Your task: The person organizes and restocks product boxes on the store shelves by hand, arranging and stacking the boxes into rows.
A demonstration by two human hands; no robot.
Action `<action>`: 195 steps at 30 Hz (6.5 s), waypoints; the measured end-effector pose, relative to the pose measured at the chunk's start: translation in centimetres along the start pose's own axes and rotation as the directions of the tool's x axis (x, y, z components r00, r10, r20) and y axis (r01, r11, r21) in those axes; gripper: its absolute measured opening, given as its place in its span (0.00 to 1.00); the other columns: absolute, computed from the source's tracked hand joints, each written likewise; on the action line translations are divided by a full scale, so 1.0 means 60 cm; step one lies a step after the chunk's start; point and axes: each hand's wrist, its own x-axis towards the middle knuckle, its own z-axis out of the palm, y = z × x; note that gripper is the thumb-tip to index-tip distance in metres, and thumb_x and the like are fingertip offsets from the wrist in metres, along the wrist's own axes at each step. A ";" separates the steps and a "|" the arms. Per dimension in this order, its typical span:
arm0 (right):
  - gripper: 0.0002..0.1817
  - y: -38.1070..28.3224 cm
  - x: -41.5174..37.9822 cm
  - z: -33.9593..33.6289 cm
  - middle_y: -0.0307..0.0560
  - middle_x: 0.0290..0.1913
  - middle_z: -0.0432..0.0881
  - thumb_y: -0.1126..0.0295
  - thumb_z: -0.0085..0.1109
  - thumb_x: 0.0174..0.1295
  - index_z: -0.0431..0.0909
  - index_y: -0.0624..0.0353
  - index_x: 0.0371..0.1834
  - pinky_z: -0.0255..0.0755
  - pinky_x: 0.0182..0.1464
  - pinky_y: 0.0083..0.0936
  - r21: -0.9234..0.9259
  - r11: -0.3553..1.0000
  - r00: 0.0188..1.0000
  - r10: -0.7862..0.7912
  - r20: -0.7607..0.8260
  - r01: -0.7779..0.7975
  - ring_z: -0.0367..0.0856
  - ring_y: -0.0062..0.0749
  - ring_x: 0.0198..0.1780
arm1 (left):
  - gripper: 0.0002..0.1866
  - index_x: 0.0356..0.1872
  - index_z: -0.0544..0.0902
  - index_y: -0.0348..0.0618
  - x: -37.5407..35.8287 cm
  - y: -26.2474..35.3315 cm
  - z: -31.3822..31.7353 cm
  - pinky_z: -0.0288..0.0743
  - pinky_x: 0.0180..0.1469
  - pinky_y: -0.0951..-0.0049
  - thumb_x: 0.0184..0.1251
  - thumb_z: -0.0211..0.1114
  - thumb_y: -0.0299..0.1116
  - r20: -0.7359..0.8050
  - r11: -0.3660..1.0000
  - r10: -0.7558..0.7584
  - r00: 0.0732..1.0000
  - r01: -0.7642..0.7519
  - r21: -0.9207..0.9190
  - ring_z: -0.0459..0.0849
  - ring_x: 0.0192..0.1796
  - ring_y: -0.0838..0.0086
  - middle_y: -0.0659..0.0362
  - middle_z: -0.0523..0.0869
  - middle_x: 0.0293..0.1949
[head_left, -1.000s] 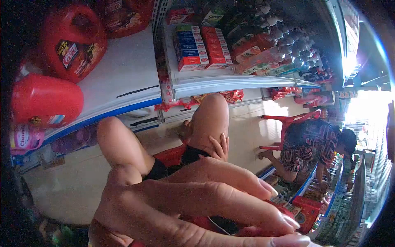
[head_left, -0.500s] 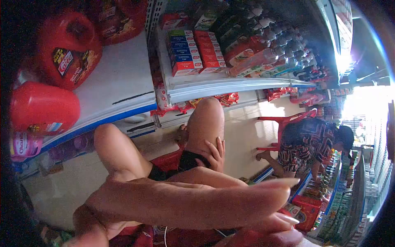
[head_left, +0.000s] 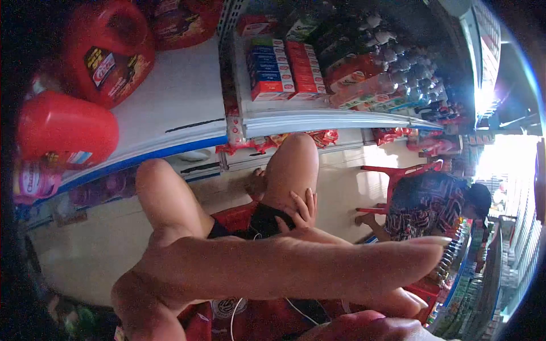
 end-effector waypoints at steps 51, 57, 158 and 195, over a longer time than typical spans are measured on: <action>0.21 0.100 0.565 0.052 0.56 0.57 0.76 0.63 0.58 0.59 0.76 0.52 0.57 0.65 0.63 0.46 0.015 0.982 0.957 -0.182 -0.225 0.190 0.70 0.55 0.61 | 0.24 0.56 0.76 0.35 -0.018 -0.205 -0.509 0.68 0.59 0.52 0.71 0.52 0.45 -0.551 -0.286 0.079 0.831 0.548 0.786 0.75 0.57 0.43 0.38 0.80 0.51; 0.20 0.069 0.714 0.114 0.55 0.53 0.80 0.59 0.58 0.61 0.77 0.48 0.56 0.70 0.57 0.44 -0.253 0.930 0.964 -0.260 0.061 0.267 0.76 0.51 0.56 | 0.21 0.58 0.74 0.39 -0.062 -0.213 -0.552 0.69 0.59 0.55 0.68 0.57 0.40 -0.561 -0.077 0.086 0.823 0.567 0.820 0.76 0.58 0.45 0.39 0.78 0.55; 0.15 0.033 -0.088 -0.117 0.46 0.40 0.79 0.60 0.57 0.67 0.79 0.64 0.44 0.69 0.52 0.32 0.491 0.467 0.488 -0.140 0.862 -0.735 0.76 0.32 0.46 | 0.12 0.41 0.75 0.36 -0.216 -0.302 0.047 0.71 0.57 0.62 0.68 0.60 0.37 -0.354 0.266 -0.751 0.557 0.746 0.610 0.80 0.53 0.56 0.47 0.81 0.49; 0.32 0.109 0.624 0.084 0.61 0.60 0.74 0.38 0.46 0.63 0.73 0.48 0.61 0.47 0.68 0.62 -0.300 0.935 0.982 -0.174 0.072 0.187 0.65 0.67 0.64 | 0.36 0.61 0.71 0.34 -0.037 -0.273 -0.468 0.65 0.64 0.64 0.64 0.62 0.55 -0.669 0.369 0.187 0.719 0.580 0.726 0.74 0.63 0.56 0.41 0.77 0.58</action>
